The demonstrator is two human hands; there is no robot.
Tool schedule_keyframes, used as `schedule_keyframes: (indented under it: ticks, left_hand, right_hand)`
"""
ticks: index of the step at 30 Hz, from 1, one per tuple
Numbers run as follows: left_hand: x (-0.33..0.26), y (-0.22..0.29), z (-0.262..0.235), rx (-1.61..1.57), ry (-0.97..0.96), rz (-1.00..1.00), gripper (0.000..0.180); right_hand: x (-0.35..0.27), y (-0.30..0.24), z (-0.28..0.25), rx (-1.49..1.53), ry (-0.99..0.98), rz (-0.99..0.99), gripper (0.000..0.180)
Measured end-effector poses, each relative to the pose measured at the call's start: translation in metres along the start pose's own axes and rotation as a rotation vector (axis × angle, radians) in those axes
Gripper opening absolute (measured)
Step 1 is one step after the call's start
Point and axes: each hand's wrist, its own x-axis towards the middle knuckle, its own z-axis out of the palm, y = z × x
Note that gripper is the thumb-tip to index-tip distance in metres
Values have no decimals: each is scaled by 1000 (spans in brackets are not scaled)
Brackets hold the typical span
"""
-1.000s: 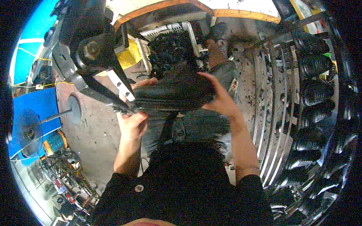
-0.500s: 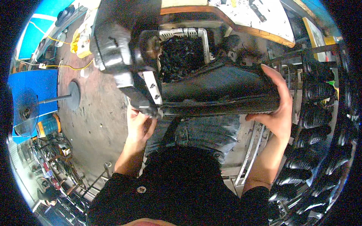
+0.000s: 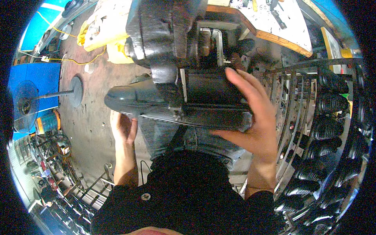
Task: Trim the edges of shoes using an industrial machine.
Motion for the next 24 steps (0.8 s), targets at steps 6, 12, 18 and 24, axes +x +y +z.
schedule_keyframes:
  ticks: [6, 12, 18, 24]
  left_hand:
    - [3, 21, 47, 747, 52, 749, 70]
    - [0, 32, 136, 1565, -738, 621, 94]
    - [11, 12, 135, 1322, -784, 300, 85]
    - [0, -20, 122, 754, -594, -58, 78]
  right_hand:
    - [16, -16, 18, -118, -118, -40, 84]
    - [19, -27, 28, -210, -61, -134, 78]
    - [19, -41, 29, -265, -91, -65, 77]
    - [-23, 57, 44, 73, 191, -232, 115]
